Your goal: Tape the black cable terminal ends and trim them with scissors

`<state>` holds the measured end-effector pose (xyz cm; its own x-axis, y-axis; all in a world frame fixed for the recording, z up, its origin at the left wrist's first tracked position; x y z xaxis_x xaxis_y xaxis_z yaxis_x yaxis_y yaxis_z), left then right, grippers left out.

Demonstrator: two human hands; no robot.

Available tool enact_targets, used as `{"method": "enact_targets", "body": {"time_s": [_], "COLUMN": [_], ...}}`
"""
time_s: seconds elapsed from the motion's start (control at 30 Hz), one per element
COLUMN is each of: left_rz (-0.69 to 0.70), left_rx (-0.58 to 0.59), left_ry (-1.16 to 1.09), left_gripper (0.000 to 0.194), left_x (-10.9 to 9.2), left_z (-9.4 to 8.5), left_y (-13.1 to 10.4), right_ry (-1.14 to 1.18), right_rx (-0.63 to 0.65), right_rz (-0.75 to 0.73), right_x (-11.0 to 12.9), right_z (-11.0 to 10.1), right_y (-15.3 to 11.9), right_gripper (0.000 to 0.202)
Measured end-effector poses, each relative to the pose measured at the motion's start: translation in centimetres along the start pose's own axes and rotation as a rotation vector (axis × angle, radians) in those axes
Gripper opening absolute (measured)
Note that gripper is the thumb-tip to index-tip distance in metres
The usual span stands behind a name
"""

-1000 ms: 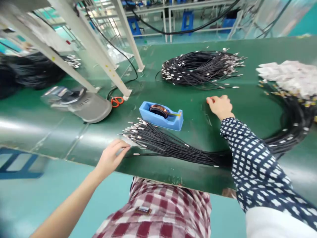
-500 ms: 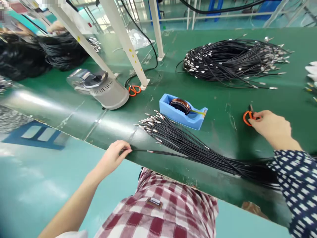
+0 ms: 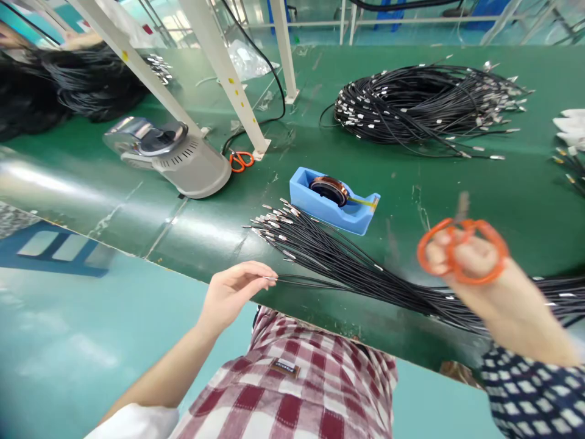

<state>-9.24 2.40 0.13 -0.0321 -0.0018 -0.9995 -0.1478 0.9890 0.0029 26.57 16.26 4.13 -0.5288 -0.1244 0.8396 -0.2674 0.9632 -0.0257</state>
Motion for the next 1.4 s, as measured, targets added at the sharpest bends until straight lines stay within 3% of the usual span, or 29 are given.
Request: {"method": "enact_targets", "body": {"time_s": [0.1,0.17,0.3,0.43,0.6,0.87,1.07,1.4], "left_rz": [-0.242,-0.316,-0.367,-0.375,-0.357,-0.333,-0.329,-0.301], "left_rx": [-0.037,-0.071,-0.099,-0.128,-0.136,-0.128,-0.118,-0.115], "left_ry": [-0.406,-0.557,-0.699,-0.756,-0.804,-0.794,-0.807,-0.783], "left_gripper": [0.013,0.018,0.025,0.024,0.019,0.019,0.017,0.017], "left_x": [-0.8,-1.1,-1.2,-1.2,-1.3,-1.1,-1.0,-1.3], "left_z": [1.9,2.9,3.9,4.2,4.5,4.7,4.7,4.6], "left_y": [0.3,0.7,1.1,1.2,1.3,1.5,1.4,1.3], "right_ry": [0.109,0.062,-0.373,-0.523,-0.572,-0.576,-0.467,-0.396], "right_rx": [0.330,0.469,0.421,0.391,0.397,0.420,0.562,0.656], "right_rz": [0.062,-0.023,-0.337,-0.458,-0.500,-0.463,-0.349,-0.244], "right_x": [3.6,5.6,8.0,8.6,8.8,8.7,8.7,8.5], "right_z": [5.5,8.1,10.2,10.8,11.1,11.5,11.6,11.7], "right_y": [-1.7,-2.0,-1.4,-1.3,-1.8,-1.8,-1.7,-1.6], "right_gripper": [0.023,0.025,0.044,0.041,0.044,0.040,0.033,0.030]}}
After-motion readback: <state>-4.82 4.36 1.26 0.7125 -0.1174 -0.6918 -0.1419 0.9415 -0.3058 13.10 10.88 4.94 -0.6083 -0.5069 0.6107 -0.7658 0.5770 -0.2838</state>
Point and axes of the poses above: each hand's wrist, its own y-axis towards the middle knuckle, its own z-axis out of the palm, x = y × z, the point moved 3 cm from there along y, towards the middle knuckle, and after that the axes turned 5 degrees about -y, right-handed, at the moved point
